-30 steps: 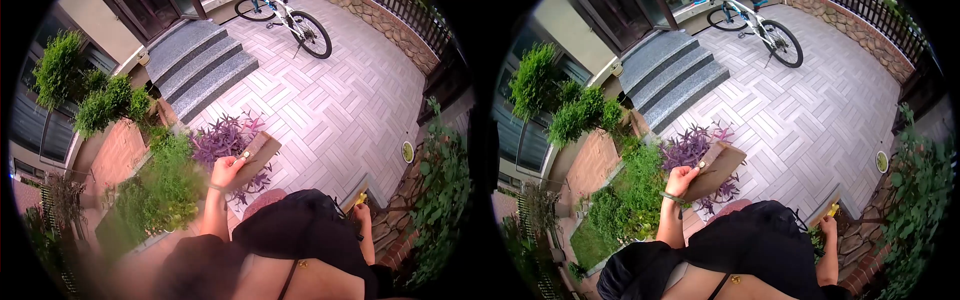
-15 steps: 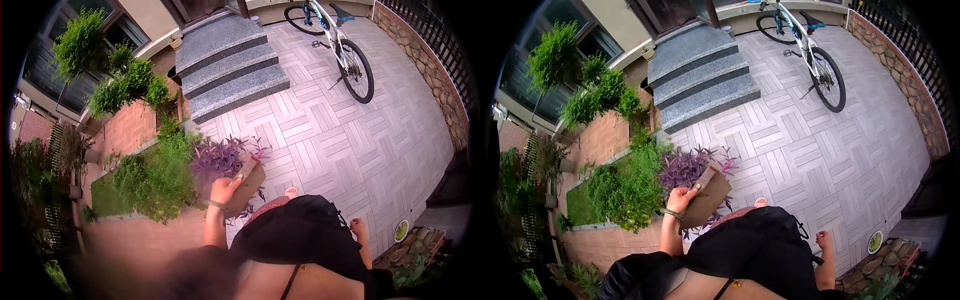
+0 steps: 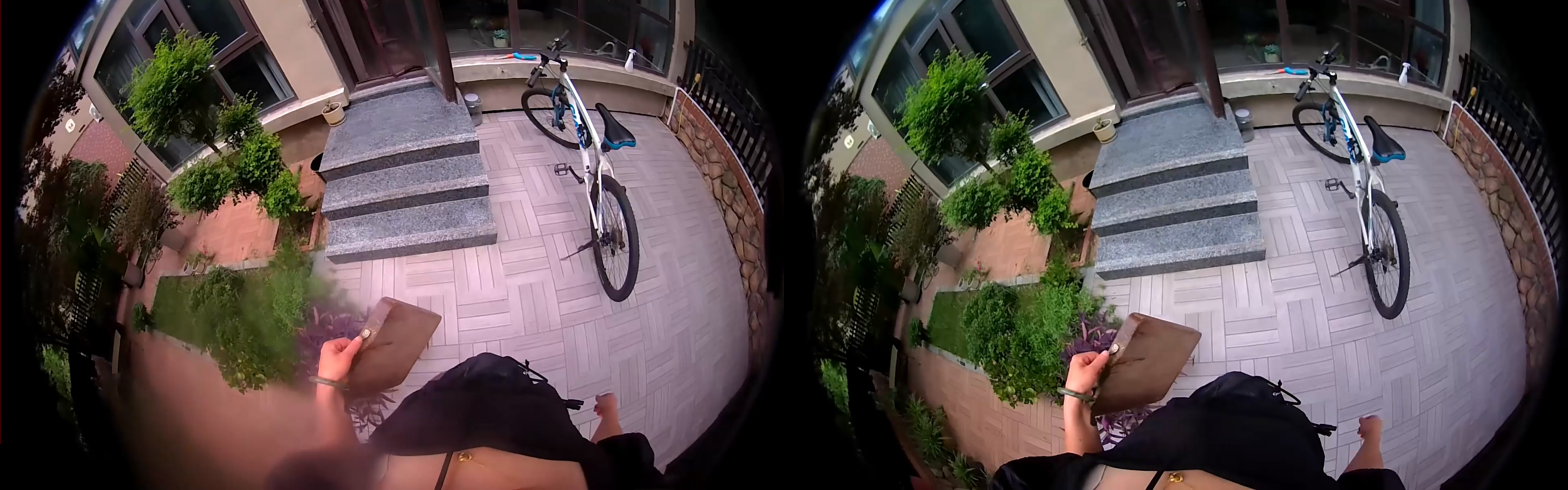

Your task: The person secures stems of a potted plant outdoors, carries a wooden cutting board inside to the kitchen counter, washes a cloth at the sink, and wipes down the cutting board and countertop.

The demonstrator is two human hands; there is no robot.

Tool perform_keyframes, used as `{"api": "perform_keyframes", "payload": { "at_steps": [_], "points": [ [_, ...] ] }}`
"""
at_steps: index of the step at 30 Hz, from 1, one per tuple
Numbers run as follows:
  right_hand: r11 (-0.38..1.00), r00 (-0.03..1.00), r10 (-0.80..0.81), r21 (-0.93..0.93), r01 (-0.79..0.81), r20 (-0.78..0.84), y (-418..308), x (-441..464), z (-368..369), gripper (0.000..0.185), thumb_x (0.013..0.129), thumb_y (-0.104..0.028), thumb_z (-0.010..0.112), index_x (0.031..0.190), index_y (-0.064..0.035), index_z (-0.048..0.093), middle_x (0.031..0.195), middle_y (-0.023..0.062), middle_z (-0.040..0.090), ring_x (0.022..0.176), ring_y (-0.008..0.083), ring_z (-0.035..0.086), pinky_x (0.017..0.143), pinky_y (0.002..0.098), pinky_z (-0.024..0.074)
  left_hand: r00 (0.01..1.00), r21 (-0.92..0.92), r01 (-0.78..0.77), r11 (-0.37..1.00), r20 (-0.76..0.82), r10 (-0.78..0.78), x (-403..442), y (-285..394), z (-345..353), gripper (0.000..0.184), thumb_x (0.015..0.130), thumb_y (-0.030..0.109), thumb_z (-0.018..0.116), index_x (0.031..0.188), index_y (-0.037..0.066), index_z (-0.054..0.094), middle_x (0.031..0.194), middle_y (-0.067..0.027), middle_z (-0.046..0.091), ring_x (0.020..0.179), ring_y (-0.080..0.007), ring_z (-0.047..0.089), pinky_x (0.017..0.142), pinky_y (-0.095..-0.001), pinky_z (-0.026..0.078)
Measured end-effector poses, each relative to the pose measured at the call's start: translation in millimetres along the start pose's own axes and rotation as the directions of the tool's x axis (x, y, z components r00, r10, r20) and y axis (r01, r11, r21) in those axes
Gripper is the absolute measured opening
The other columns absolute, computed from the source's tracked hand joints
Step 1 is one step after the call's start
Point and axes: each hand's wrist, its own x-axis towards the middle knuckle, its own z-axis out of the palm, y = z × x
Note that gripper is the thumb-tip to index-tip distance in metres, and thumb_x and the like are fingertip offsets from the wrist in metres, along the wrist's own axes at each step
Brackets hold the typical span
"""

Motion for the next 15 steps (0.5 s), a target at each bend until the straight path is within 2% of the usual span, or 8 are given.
{"api": "perform_keyframes", "payload": {
  "at_steps": [1,3,5,6,9,10,12,15],
  "points": [
    [0.981,0.979,-0.192,0.012,0.193,-0.062,-47.1,41.8,-12.1,0.019,0.076,-0.012,0.052,0.081,0.0060,0.055,0.054,0.0126,0.056,0.042,0.0210,0.055,0.035,0.0319,0.0417,1.000,-0.061,-0.016,0.998,-0.020,0.014,7.5,17.0,8.2,0.031,0.079,0.021,0.062,0.057,0.000,0.057,0.051,0.0052,0.046,0.048,-0.0027,0.036,0.043,-0.0222,0.027],
    [0.865,0.848,-0.498,-0.029,0.502,-0.180,-142.1,122.2,-28.4,0.021,0.075,-0.013,0.054,0.086,0.0043,0.058,0.062,0.0130,0.059,0.050,0.0179,0.058,0.042,0.0304,0.0459,0.998,-0.144,0.010,0.990,-0.065,-0.019,21.2,52.5,23.2,0.031,0.080,0.020,0.062,0.056,0.000,0.056,0.052,0.0057,0.046,0.049,-0.0025,0.035,0.043,-0.0217,0.026],
    [0.787,0.777,-0.617,-0.098,0.609,-0.123,-286.0,86.9,-54.1,0.022,0.076,-0.013,0.056,0.090,0.0044,0.057,0.065,0.0112,0.060,0.051,0.0166,0.058,0.048,0.0289,0.0479,0.994,-0.126,0.006,0.992,-0.106,-0.020,50.4,63.6,30.8,0.030,0.080,0.019,0.061,0.057,0.000,0.056,0.052,0.0057,0.046,0.049,-0.0024,0.035,0.042,-0.0213,0.025],
    [0.736,0.730,-0.677,-0.072,0.673,-0.098,-331.9,102.4,-55.1,0.025,0.076,-0.016,0.057,0.091,0.0043,0.057,0.065,0.0109,0.060,0.054,0.0169,0.058,0.052,0.0299,0.0476,0.992,-0.158,0.021,0.987,-0.121,-0.041,63.3,73.1,36.2,0.029,0.080,0.019,0.061,0.058,0.000,0.057,0.052,0.0055,0.046,0.048,-0.0026,0.035,0.042,-0.0212,0.025],
    [0.663,0.662,-0.748,-0.078,0.744,-0.045,-458.6,97.6,-50.4,0.023,0.075,-0.015,0.059,0.091,0.0017,0.059,0.067,0.0132,0.062,0.059,0.0216,0.061,0.055,0.0324,0.0471,0.986,-0.254,0.068,0.965,-0.132,-0.105,110.4,94.5,50.6,0.031,0.080,0.022,0.061,0.059,-0.001,0.058,0.051,0.0042,0.047,0.048,-0.0033,0.037,0.042,-0.0228,0.028],
    [0.607,0.609,-0.792,-0.162,0.778,-0.040,-492.6,86.3,-46.8,0.024,0.074,-0.016,0.060,0.091,0.0011,0.059,0.069,0.0139,0.062,0.062,0.0245,0.061,0.058,0.0333,0.0472,0.984,-0.256,0.082,0.963,-0.135,-0.119,129.1,90.2,52.1,0.031,0.080,0.022,0.061,0.059,-0.001,0.058,0.051,0.0042,0.047,0.048,-0.0033,0.037,0.042,-0.0228,0.028],
    [0.536,0.543,-0.838,-0.249,0.806,-0.049,-544.7,90.3,-34.5,0.024,0.074,-0.017,0.060,0.091,0.0006,0.059,0.071,0.0146,0.063,0.066,0.0274,0.061,0.061,0.0343,0.0473,0.974,-0.056,0.094,0.994,-0.201,-0.103,181.8,76.2,58.2,0.035,0.079,0.025,0.062,0.058,-0.003,0.058,0.050,0.0030,0.048,0.049,-0.0042,0.039,0.043,-0.0241,0.030],
    [0.552,0.641,-0.755,-0.391,0.736,0.140,-560.5,106.4,-20.1,0.029,0.072,-0.022,0.064,0.092,-0.0016,0.061,0.076,0.0161,0.063,0.074,0.0305,0.062,0.069,0.0346,0.0483,0.979,-0.002,0.135,0.991,-0.153,-0.133,244.8,72.7,61.8,0.037,0.077,0.029,0.063,0.059,-0.003,0.057,0.049,0.0009,0.047,0.049,-0.0050,0.040,0.045,-0.0246,0.033]
  ]
}}
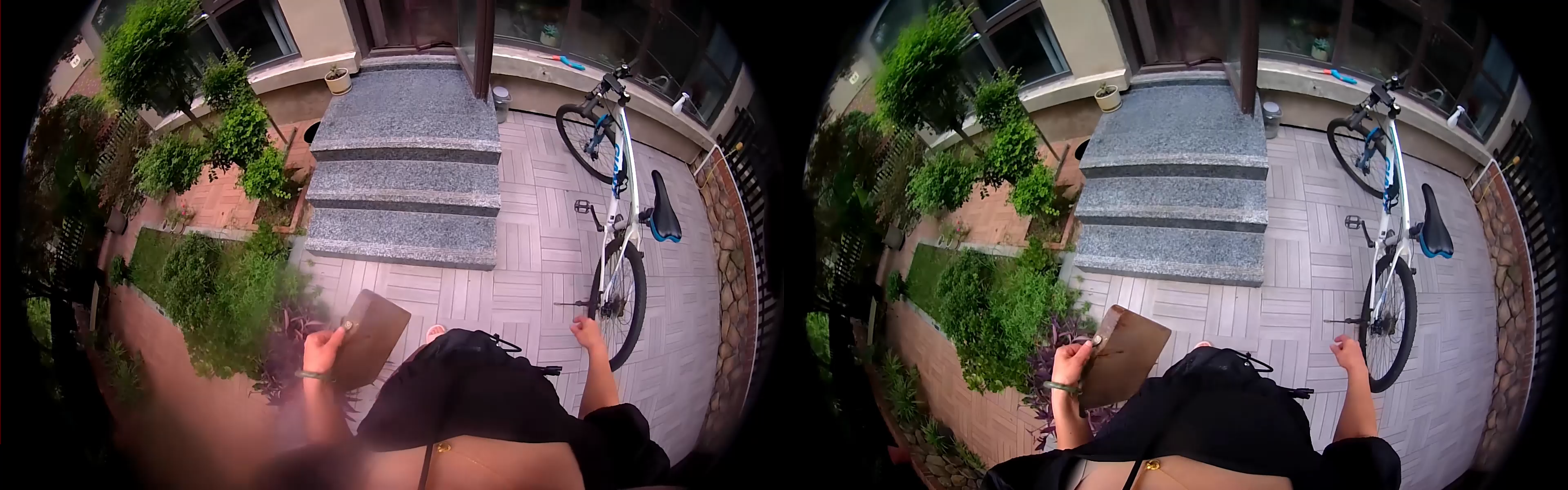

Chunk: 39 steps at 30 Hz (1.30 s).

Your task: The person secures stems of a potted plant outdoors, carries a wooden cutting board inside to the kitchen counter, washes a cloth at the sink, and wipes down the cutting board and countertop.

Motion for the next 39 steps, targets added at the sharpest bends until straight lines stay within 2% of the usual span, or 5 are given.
{"api": "perform_keyframes", "payload": {
  "at_steps": [16,25,29,35,39],
  "points": [
    [0.990,0.985,-0.129,-0.073,0.121,-0.112,-256.9,446.7,-214.1,0.027,0.072,-0.020,0.063,0.090,-0.0001,0.061,0.078,0.0166,0.063,0.077,0.0279,0.062,0.069,0.0337,0.0494,0.912,0.085,0.013,0.996,-0.409,0.023,299.9,117.1,9.5,0.041,0.078,0.017,0.062,0.045,0.007,0.039,0.045,0.0081,0.034,0.042,-0.0020,0.025,0.039,-0.0229,0.017],
    [0.578,0.482,-0.799,-0.239,0.780,-0.360,-671.6,640.2,-468.0,0.028,0.075,-0.012,0.060,0.100,-0.0012,0.054,0.093,0.0138,0.057,0.086,0.0261,0.058,0.071,0.0327,0.0470,0.861,-0.006,0.270,0.963,-0.447,-0.245,412.1,287.5,-45.3,0.031,0.073,0.006,0.063,0.049,0.008,0.043,0.048,0.0082,0.038,0.043,-0.0017,0.028,0.040,-0.0214,0.020],
    [0.472,0.176,-0.874,-0.704,0.531,-0.453,-781.7,726.5,-534.0,0.037,0.074,-0.015,0.062,0.107,-0.0057,0.050,0.107,0.0114,0.050,0.102,0.0291,0.048,0.087,0.0365,0.0411,0.806,-0.052,0.085,0.995,-0.584,-0.099,469.2,324.9,-55.9,0.035,0.074,0.006,0.063,0.049,0.011,0.039,0.049,0.0090,0.036,0.044,-0.0023,0.025,0.040,-0.0220,0.017],
    [0.645,0.590,-0.648,-0.759,0.088,-0.482,-857.8,851.1,-569.0,0.048,0.076,-0.025,0.062,0.114,-0.0010,0.045,0.110,0.0173,0.052,0.104,0.0303,0.050,0.086,0.0387,0.0427,0.897,-0.260,0.147,0.954,-0.372,-0.240,601.8,385.2,-59.0,0.031,0.074,0.009,0.064,0.050,0.008,0.045,0.049,0.0083,0.039,0.044,-0.0019,0.027,0.040,-0.0222,0.020],
    [0.699,0.811,-0.405,-0.715,-0.024,-0.423,-874.5,880.1,-573.9,0.070,0.074,-0.029,0.063,0.128,-0.0011,0.029,0.105,0.0214,0.055,0.099,0.0346,0.053,0.084,0.0406,0.0436,0.987,0.244,-0.092,0.965,-0.103,0.120,687.4,367.8,-65.0,0.024,0.070,0.017,0.070,0.057,0.000,0.059,0.050,0.0043,0.047,0.045,-0.0047,0.038,0.041,-0.0241,0.029]
  ]
}}
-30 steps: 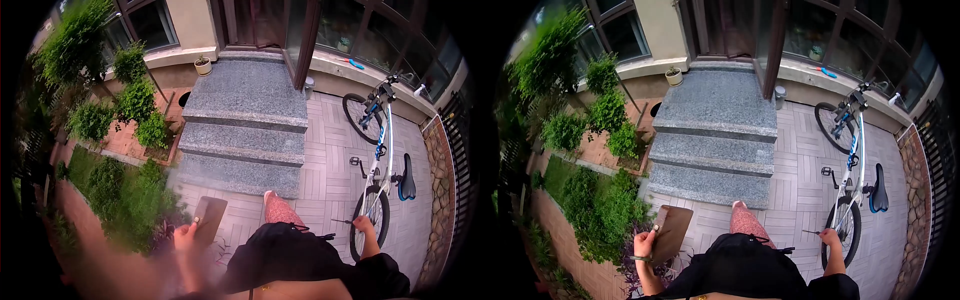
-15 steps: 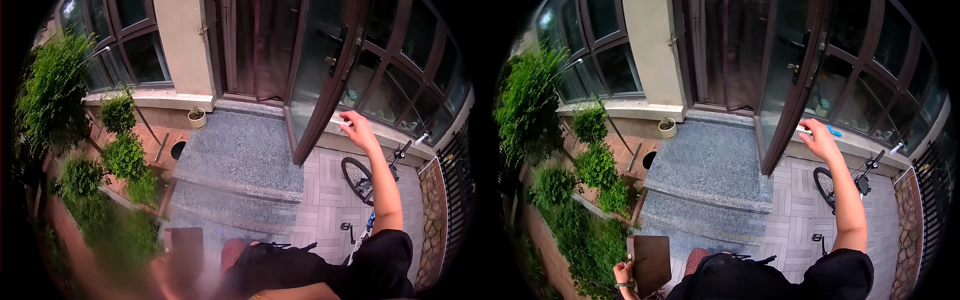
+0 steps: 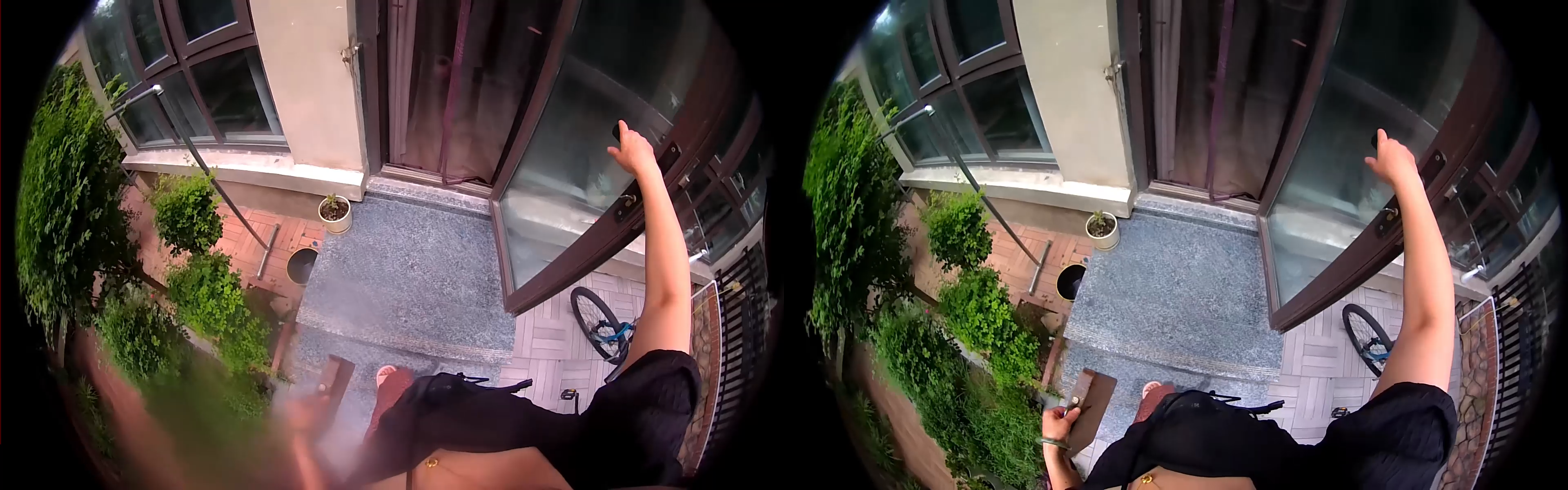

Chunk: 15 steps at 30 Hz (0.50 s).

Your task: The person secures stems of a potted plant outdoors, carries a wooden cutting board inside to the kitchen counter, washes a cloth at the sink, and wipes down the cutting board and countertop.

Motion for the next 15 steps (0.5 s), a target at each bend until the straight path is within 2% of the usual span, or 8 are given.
{"api": "perform_keyframes", "payload": {
  "at_steps": [2,3,4,6,8,11,12,15],
  "points": [
    [0.999,1.000,-0.018,0.038,0.019,-0.021,5.2,3.5,6.1,0.071,0.071,-0.028,0.067,0.126,-0.0023,0.030,0.101,0.0215,0.056,0.096,0.0360,0.054,0.081,0.0424,0.0450,0.991,-0.056,0.110,0.992,0.076,-0.106,40.1,-15.6,17.7,0.027,0.067,0.022,0.072,0.060,-0.002,0.061,0.049,0.0014,0.050,0.046,-0.0064,0.043,0.042,-0.0263,0.034],
    [0.999,0.999,-0.027,0.044,0.028,-0.022,7.3,2.3,7.4,0.076,0.069,-0.027,0.068,0.129,-0.0024,0.027,0.100,0.0215,0.056,0.095,0.0358,0.055,0.081,0.0423,0.0448,0.992,0.020,0.101,0.995,0.072,-0.102,56.9,13.6,7.8,0.029,0.066,0.024,0.072,0.060,-0.002,0.061,0.049,-0.0015,0.052,0.046,-0.0069,0.045,0.043,-0.0275,0.036],
    [0.999,1.000,-0.018,0.040,0.018,-0.004,6.9,-0.9,5.4,0.076,0.069,-0.027,0.068,0.129,-0.0024,0.027,0.100,0.0215,0.056,0.095,0.0358,0.055,0.081,0.0423,0.0448,0.971,0.003,0.207,0.978,0.119,-0.206,73.6,69.1,-16.6,0.030,0.067,0.026,0.072,0.062,-0.002,0.062,0.049,-0.0033,0.053,0.046,-0.0076,0.047,0.044,-0.0287,0.038],
    [0.989,0.998,-0.054,0.137,0.051,0.018,6.3,-4.7,-5.2,0.080,0.067,-0.026,0.069,0.130,-0.0022,0.026,0.095,0.0204,0.057,0.090,0.0352,0.056,0.079,0.0419,0.0447,0.916,0.104,0.237,0.966,0.306,-0.257,116.3,111.4,-40.1,0.045,0.071,0.042,0.065,0.094,0.003,0.063,0.077,-0.0180,0.062,0.073,-0.0307,0.061,0.063,-0.0402,0.045],
    [0.980,0.998,-0.042,0.194,0.034,0.038,9.1,-1.0,-8.9,0.082,0.065,-0.025,0.069,0.131,-0.0022,0.026,0.091,0.0195,0.057,0.086,0.0345,0.056,0.077,0.0413,0.0448,0.906,0.060,0.274,0.960,0.319,-0.278,154.9,158.8,-54.2,0.043,0.071,0.040,0.065,0.092,0.002,0.064,0.073,-0.0158,0.062,0.068,-0.0260,0.061,0.060,-0.0381,0.045],
    [0.958,0.998,-0.011,0.287,-0.007,0.064,4.4,0.3,-12.0,0.085,0.062,-0.021,0.071,0.132,-0.0044,0.025,0.083,0.0165,0.056,0.080,0.0329,0.056,0.073,0.0396,0.0437,0.939,0.013,0.171,0.985,0.300,-0.167,216.1,185.6,-52.2,0.037,0.070,0.034,0.067,0.082,-0.002,0.065,0.061,-0.0109,0.060,0.057,-0.0153,0.057,0.054,-0.0340,0.044],
    [0.948,0.998,0.017,0.316,-0.037,0.067,2.7,0.3,-11.2,0.088,0.060,-0.018,0.072,0.133,-0.0066,0.025,0.079,0.0144,0.055,0.078,0.0319,0.055,0.072,0.0384,0.0425,0.943,-0.089,0.146,0.985,0.313,-0.112,232.4,214.4,-54.9,0.036,0.070,0.033,0.068,0.077,-0.003,0.064,0.058,-0.0101,0.058,0.055,-0.0118,0.054,0.053,-0.0318,0.043],
    [0.971,0.999,0.035,0.235,-0.039,0.021,-7.0,-0.7,-17.7,0.090,0.058,-0.016,0.072,0.133,-0.0065,0.024,0.079,0.0144,0.055,0.069,0.0296,0.055,0.065,0.0389,0.0430,0.943,-0.063,0.063,0.996,0.330,-0.039,288.1,263.0,-38.2,0.036,0.070,0.033,0.068,0.073,-0.002,0.063,0.055,-0.0081,0.057,0.053,-0.0110,0.052,0.051,-0.0307,0.042]
  ]
}}
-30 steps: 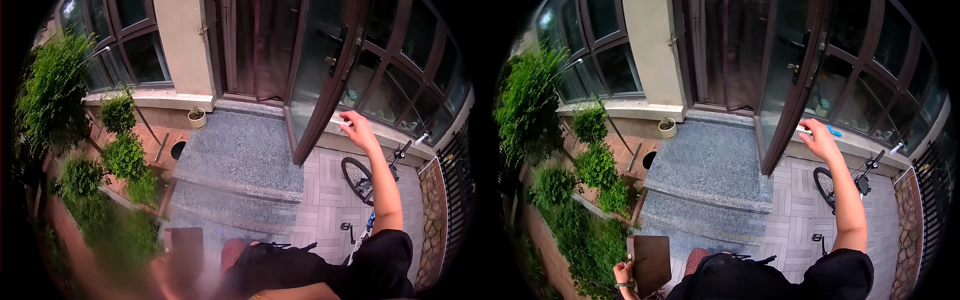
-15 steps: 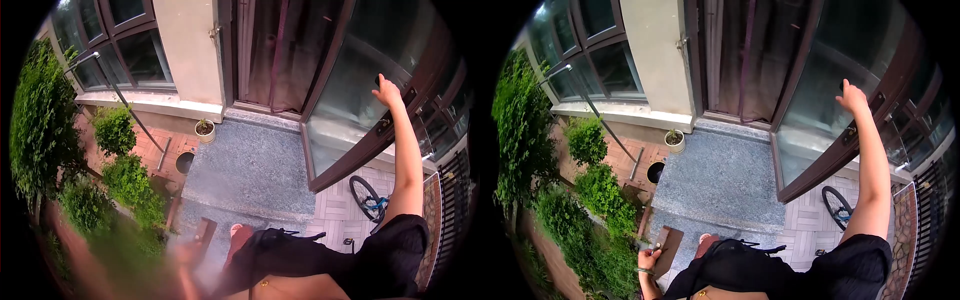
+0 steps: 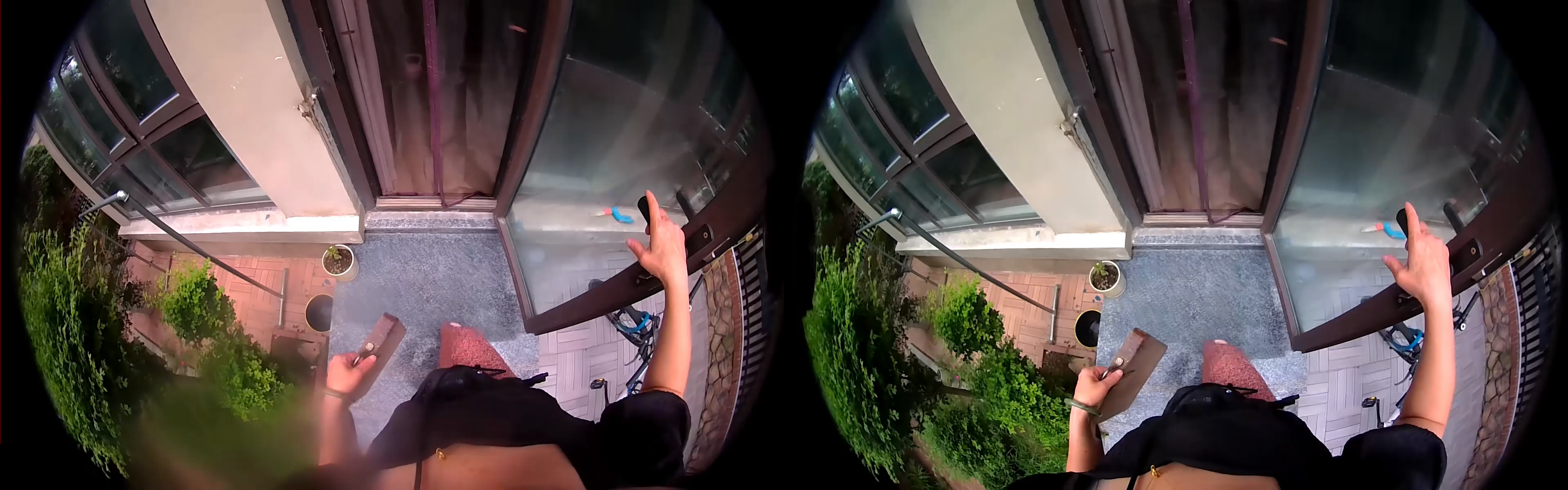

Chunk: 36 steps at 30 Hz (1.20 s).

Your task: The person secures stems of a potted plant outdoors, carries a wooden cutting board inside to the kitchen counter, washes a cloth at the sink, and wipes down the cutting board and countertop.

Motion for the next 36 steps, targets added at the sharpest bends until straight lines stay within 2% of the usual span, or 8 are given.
{"api": "perform_keyframes", "payload": {
  "at_steps": [7,11,14,20,23,27,31,36],
  "points": [
    [0.984,0.975,0.178,-0.003,-0.179,0.131,-12.4,19.3,-12.2,0.094,0.055,-0.013,0.074,0.133,-0.0051,0.022,0.083,0.0168,0.055,0.066,0.0302,0.057,0.059,0.0376,0.0456,0.973,-0.049,-0.115,0.992,0.197,0.123,124.2,143.4,0.4,0.032,0.073,0.033,0.067,0.072,0.000,0.065,0.055,-0.0032,0.056,0.054,-0.0086,0.051,0.050,-0.0279,0.041],
    [0.957,0.934,0.212,0.131,-0.258,0.288,-11.0,33.7,-20.4,0.086,0.060,-0.017,0.072,0.129,-0.0004,0.023,0.093,0.0244,0.054,0.074,0.0390,0.057,0.063,0.0422,0.0454,0.901,-0.025,-0.357,0.934,0.255,0.351,190.9,241.1,-21.2,0.032,0.074,0.031,0.065,0.077,-0.001,0.064,0.061,-0.0139,0.060,0.057,-0.0163,0.057,0.055,-0.0322,0.043],
    [0.931,0.900,0.294,0.115,-0.345,0.321,-12.6,42.4,-18.4,0.060,0.063,-0.019,0.072,0.106,0.0024,0.037,0.073,0.0238,0.056,0.068,0.0413,0.055,0.059,0.0439,0.0443,0.868,-0.136,-0.366,0.921,0.306,0.390,218.5,329.9,-39.6,0.027,0.075,0.027,0.066,0.074,0.000,0.065,0.058,-0.0038,0.059,0.055,-0.0079,0.051,0.053,-0.0278,0.042],
    [0.891,0.856,0.444,-0.024,-0.454,0.264,-14.5,48.5,0.1,0.055,0.064,-0.032,0.072,0.095,0.0032,0.044,0.052,0.0166,0.050,0.055,0.0382,0.052,0.052,0.0431,0.0415,0.768,-0.078,-0.460,0.884,0.465,0.440,300.2,445.1,-37.8,0.033,0.076,0.031,0.065,0.072,-0.002,0.064,0.057,-0.0034,0.056,0.054,-0.0066,0.048,0.051,-0.0275,0.040],
    [0.803,0.794,0.589,-0.209,-0.558,0.147,-29.0,58.6,3.5,0.061,0.067,-0.053,0.064,0.089,0.0026,0.055,0.056,0.0170,0.053,0.061,0.0387,0.055,0.056,0.0438,0.0428,0.689,-0.091,-0.513,0.854,0.549,0.472,356.5,482.5,-23.8,0.035,0.076,0.032,0.064,0.069,-0.003,0.063,0.053,-0.0022,0.052,0.051,-0.0068,0.045,0.047,-0.0273,0.037],
    [0.666,0.702,0.711,-0.277,-0.692,-0.043,-38.6,52.3,18.6,0.063,0.072,-0.059,0.056,0.086,0.0029,0.058,0.070,0.0204,0.056,0.073,0.0362,0.055,0.066,0.0425,0.0431,0.598,-0.125,-0.488,0.864,0.673,0.435,421.3,532.7,-12.1,0.036,0.076,0.032,0.065,0.067,-0.003,0.063,0.053,-0.0002,0.051,0.051,-0.0060,0.044,0.047,-0.0258,0.036],
    [0.408,0.384,0.912,-0.395,-0.823,0.143,-44.6,84.1,14.7,0.071,0.076,-0.065,0.042,0.069,0.0034,0.060,0.070,0.0210,0.058,0.073,0.0369,0.057,0.065,0.0433,0.0437,0.484,-0.089,-0.570,0.817,0.767,0.421,476.9,573.5,-0.6,0.037,0.076,0.034,0.065,0.068,-0.003,0.063,0.055,-0.0001,0.052,0.054,-0.0051,0.045,0.049,-0.0253,0.037],
    [0.325,0.288,0.946,-0.455,-0.829,0.152,-63.9,112.3,11.6,0.074,0.072,-0.066,0.046,0.055,0.0052,0.056,0.059,0.0224,0.055,0.063,0.0394,0.057,0.057,0.0443,0.0442,0.413,-0.055,-0.606,0.793,0.831,0.373,561.6,619.8,30.1,0.031,0.080,0.028,0.063,0.064,0.002,0.060,0.056,0.0027,0.051,0.051,-0.0037,0.039,0.048,-0.0195,0.030]
  ]
}}
